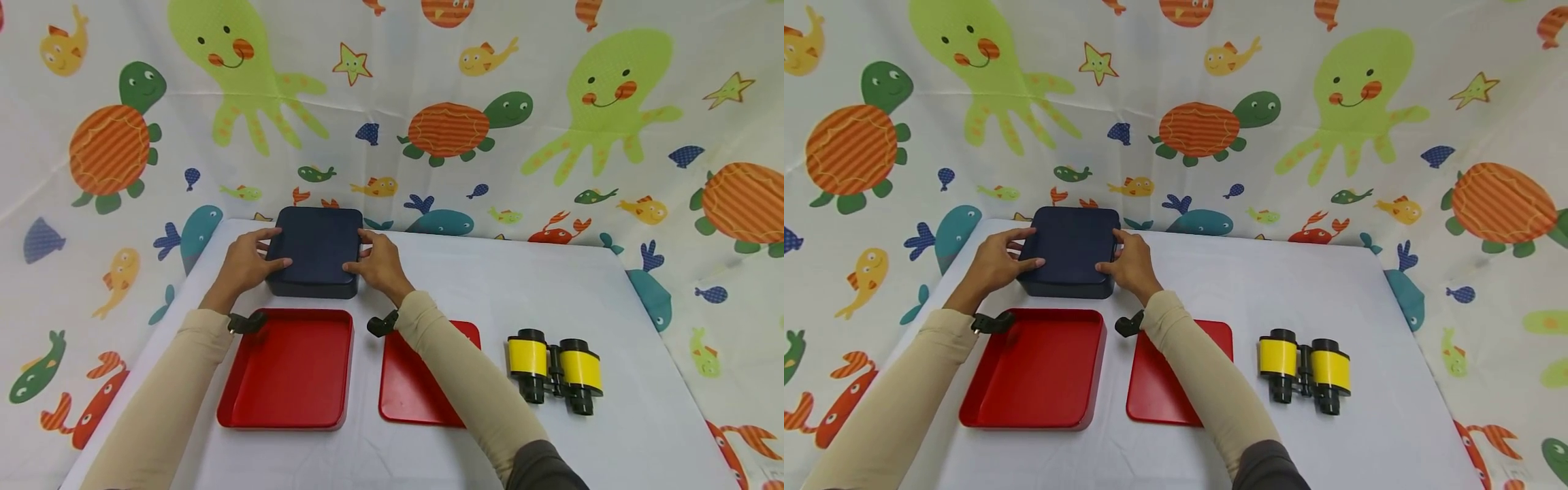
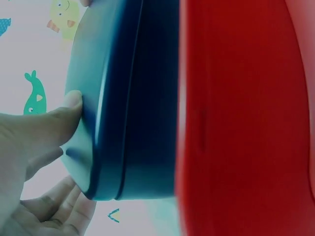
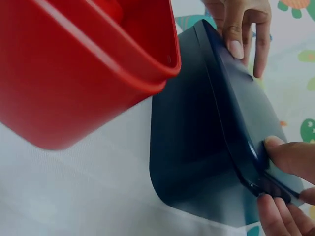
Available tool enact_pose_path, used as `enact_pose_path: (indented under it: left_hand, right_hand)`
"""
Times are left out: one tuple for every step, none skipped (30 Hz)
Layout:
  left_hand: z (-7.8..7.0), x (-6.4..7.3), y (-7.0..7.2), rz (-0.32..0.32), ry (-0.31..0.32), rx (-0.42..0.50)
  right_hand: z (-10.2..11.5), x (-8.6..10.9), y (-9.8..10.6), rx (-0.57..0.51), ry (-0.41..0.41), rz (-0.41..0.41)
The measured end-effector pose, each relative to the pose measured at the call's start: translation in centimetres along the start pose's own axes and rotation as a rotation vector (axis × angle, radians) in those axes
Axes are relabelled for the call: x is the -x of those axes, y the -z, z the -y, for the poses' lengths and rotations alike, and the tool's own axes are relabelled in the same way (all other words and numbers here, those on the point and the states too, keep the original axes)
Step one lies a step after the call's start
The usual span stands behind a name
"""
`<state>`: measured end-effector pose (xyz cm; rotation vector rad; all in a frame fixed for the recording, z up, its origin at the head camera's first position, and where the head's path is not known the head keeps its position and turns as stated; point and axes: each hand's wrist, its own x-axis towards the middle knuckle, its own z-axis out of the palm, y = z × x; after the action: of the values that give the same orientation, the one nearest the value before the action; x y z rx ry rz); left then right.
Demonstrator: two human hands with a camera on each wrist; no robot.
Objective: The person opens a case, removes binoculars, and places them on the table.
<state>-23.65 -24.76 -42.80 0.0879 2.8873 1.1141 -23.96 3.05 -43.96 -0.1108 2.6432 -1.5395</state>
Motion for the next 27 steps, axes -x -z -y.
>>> enact_pose_path:
  left_hand:
    - [0.0, 0.1, 0.0, 0.004, 0.005, -0.006]
    - [0.0, 0.2, 0.1, 0.008, 0.01, -0.01]
    - [-0.1, 0.3, 0.2, 0.011, 0.011, -0.013]
    - [-0.1, 0.4, 0.2, 0.009, 0.009, -0.016]
    - [-0.2, 0.4, 0.2, 0.008, 0.006, -0.018]
    - [-0.3, 0.5, 0.3, 0.006, 0.002, -0.02]
    - [-0.4, 0.6, 0.3, 0.003, -0.005, -0.022]
    - [-0.5, 0.7, 0.4, -0.001, -0.01, -0.025]
    - [-0.7, 0.8, 0.4, -0.006, -0.015, -0.028]
    - [-0.8, 0.9, 0.4, -0.011, -0.02, -0.029]
    - [-1.0, 1.0, 0.5, -0.016, -0.025, -0.027]
    - [-1.3, 1.1, 0.5, -0.02, -0.031, -0.024]
    - [-1.5, 1.3, 0.5, -0.024, -0.037, -0.019]
    - [-1.8, 1.4, 0.5, -0.029, -0.042, -0.013]
    - [-2.1, 1.6, 0.5, -0.032, -0.047, -0.007]
    - [-2.3, 1.7, 0.4, -0.036, -0.052, 0.001]
    - [-2.5, 1.7, 0.3, -0.041, -0.057, 0.005]
    - [-2.8, 1.8, 0.2, -0.048, -0.062, 0.009]
    - [-3.0, 1.9, 0.1, -0.054, -0.066, 0.014]
    - [-3.2, 2.0, -0.1, -0.06, -0.071, 0.019]
    - [-3.4, 2.0, -0.2, -0.064, -0.076, 0.023]
    - [-3.6, 2.0, -0.4, -0.069, -0.085, 0.028]
    - [-3.8, 2.0, -0.6, -0.073, -0.094, 0.032]
    - [-4.0, 2.0, -0.7, -0.075, -0.101, 0.04]
    - [-4.1, 2.0, -0.9, -0.076, -0.109, 0.046]
    - [-4.3, 2.0, -1.1, -0.076, -0.115, 0.05]
    - [-4.5, 1.9, -1.3, -0.078, -0.12, 0.055]
  right_hand:
    - [0.1, 0.1, 0.0, 0.003, -0.003, -0.001]
    - [0.1, 0.2, 0.0, 0.006, -0.005, -0.003]
    - [0.2, 0.3, 0.0, 0.004, -0.005, -0.006]
    - [0.2, 0.4, 0.0, 0.006, -0.003, -0.011]
    - [0.2, 0.5, 0.1, 0.004, 0.001, -0.014]
    - [0.3, 0.6, 0.2, 0.0, 0.004, -0.017]
    - [0.3, 0.7, 0.3, -0.002, 0.009, -0.019]
    - [0.4, 0.9, 0.5, -0.007, 0.013, -0.019]
    - [0.4, 1.0, 0.7, -0.011, 0.018, -0.02]
    - [0.5, 1.1, 0.8, -0.012, 0.024, -0.021]
    - [0.5, 1.2, 1.0, -0.015, 0.029, -0.023]
    - [0.6, 1.4, 1.3, -0.017, 0.032, -0.025]
    - [0.6, 1.5, 1.5, -0.016, 0.035, -0.028]
    - [0.7, 1.7, 1.8, -0.017, 0.035, -0.031]
    - [0.7, 1.8, 2.0, -0.017, 0.035, -0.035]
    - [0.7, 1.9, 2.3, -0.019, 0.035, -0.038]
    - [0.6, 2.0, 2.6, -0.024, 0.035, -0.04]
    - [0.6, 2.1, 2.9, -0.028, 0.034, -0.039]
    - [0.5, 2.2, 3.2, -0.033, 0.032, -0.037]
    - [0.4, 2.3, 3.5, -0.041, 0.032, -0.035]
    - [0.3, 2.4, 3.8, -0.046, 0.032, -0.033]
    - [0.2, 2.5, 4.1, -0.052, 0.032, -0.033]
    - [0.1, 2.6, 4.4, -0.054, 0.032, -0.036]
    - [-0.1, 2.7, 4.7, -0.052, 0.031, -0.038]
    - [-0.3, 2.8, 5.0, -0.052, 0.03, -0.041]
    - [-0.4, 2.8, 5.3, -0.051, 0.032, -0.044]
    - [-0.6, 2.9, 5.5, -0.047, 0.031, -0.048]
